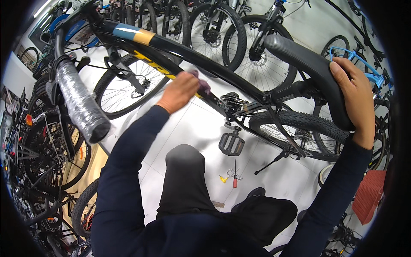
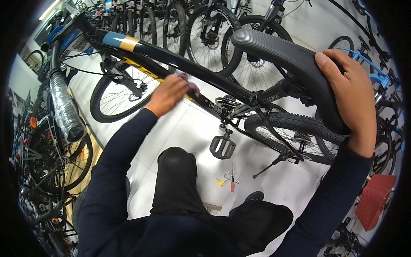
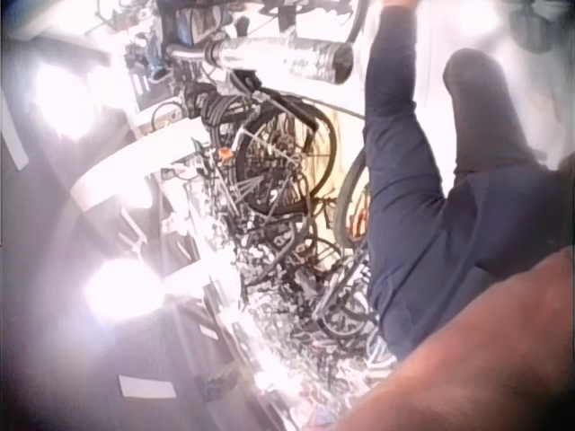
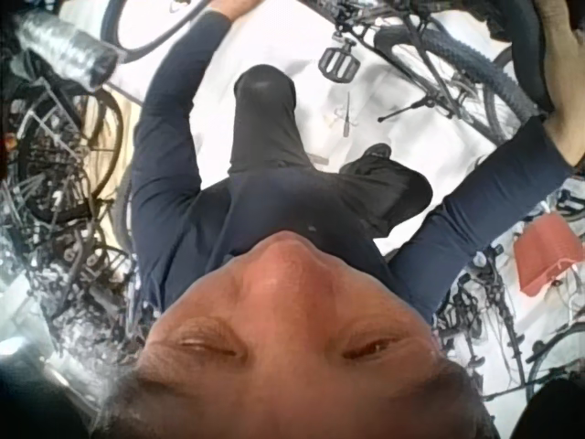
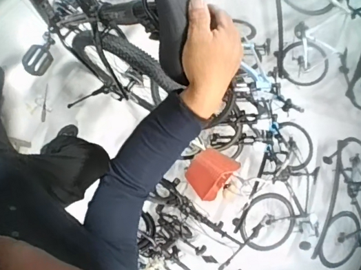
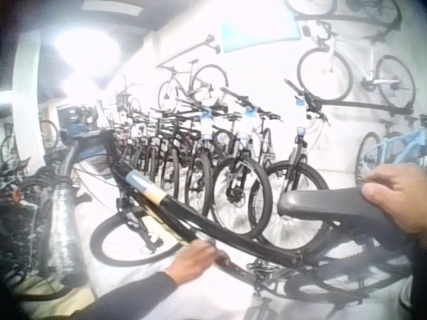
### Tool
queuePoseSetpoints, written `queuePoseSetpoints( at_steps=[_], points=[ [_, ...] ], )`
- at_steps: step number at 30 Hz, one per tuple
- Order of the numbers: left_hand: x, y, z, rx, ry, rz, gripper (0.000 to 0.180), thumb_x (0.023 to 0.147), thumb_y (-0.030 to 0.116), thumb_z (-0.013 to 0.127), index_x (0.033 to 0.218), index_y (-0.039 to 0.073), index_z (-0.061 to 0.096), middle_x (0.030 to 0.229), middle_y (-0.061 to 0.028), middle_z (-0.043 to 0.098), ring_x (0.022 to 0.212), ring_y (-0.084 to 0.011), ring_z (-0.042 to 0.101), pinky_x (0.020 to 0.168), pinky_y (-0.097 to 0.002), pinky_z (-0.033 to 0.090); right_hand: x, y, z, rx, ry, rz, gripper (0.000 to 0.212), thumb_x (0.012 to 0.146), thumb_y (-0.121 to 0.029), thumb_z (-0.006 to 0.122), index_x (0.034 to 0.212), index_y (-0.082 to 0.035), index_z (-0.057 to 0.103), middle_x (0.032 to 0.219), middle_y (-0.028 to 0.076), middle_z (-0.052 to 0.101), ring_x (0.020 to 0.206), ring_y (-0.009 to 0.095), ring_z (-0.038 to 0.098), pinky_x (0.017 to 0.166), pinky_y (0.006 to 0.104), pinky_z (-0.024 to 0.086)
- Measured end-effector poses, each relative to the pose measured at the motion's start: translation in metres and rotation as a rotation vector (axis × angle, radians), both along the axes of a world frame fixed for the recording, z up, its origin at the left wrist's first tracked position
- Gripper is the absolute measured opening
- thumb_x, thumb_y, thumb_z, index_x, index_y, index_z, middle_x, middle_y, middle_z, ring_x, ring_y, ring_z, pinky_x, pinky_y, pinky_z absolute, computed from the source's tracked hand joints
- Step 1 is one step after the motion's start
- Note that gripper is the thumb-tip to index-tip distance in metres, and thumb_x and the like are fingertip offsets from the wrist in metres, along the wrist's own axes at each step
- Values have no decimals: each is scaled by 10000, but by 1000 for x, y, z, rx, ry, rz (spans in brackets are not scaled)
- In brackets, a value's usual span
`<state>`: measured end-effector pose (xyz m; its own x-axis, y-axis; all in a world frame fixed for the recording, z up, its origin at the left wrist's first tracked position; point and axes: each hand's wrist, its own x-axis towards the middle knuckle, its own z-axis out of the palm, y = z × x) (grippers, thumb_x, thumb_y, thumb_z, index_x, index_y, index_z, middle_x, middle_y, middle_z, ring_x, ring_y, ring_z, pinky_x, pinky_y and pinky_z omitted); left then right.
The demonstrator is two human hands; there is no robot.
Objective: The person wipes a bicycle with a purple cloth, cleaning the front fork, handlebars, seat, frame, and wheels in a bicycle shop. The person uses the cloth to wipe each component methodically.
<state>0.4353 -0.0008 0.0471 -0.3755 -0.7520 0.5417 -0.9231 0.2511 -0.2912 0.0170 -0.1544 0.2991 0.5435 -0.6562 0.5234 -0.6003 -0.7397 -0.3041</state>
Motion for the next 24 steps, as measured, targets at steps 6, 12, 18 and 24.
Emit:
queuePoseSetpoints(
  at_steps=[6, 12, 18, 24],
  points=[
    [76, 53, 91, -459, -143, 297, 409, 776, 30, 748, 1184, 64, 747, 1213, -98, 720, 1234, -312, 631, 1100, -443, 479, -2, -3, 1, 13, -11, 37, 444, 1015, -407, 627, 1098, 22, 710, 934, 156, 708, 845, 254, 662, 807, 331, 499],
    [104, 56, 107, -847, 105, 344, 353, 817, 4, 761, 1167, 51, 757, 1219, -135, 723, 1185, -363, 662, 1031, -430, 529, 0, -2, 2, -13, -18, 17, 433, 1004, -393, 641, 1116, 21, 703, 938, 186, 714, 843, 314, 674, 795, 362, 505],
    [52, 13, 60, -900, 577, 524, 728, 895, -30, 615, 1564, -61, 331, 1547, -319, 389, 1413, -512, 411, 1212, -508, 325, 1, 4, 3, -22, 9, -25, 428, 983, -400, 670, 1109, 7, 713, 982, 204, 721, 893, 351, 685, 822, 378, 514],
    [74, 11, 71, -972, 830, 594, 663, 848, -31, 584, 1478, -102, 392, 1443, -317, 485, 1349, -471, 479, 1177, -474, 347, 1, 9, 5, -36, 72, -146, 494, 970, -475, 664, 1162, -24, 730, 1119, 183, 737, 1057, 367, 683, 936, 423, 512]
  ],
)
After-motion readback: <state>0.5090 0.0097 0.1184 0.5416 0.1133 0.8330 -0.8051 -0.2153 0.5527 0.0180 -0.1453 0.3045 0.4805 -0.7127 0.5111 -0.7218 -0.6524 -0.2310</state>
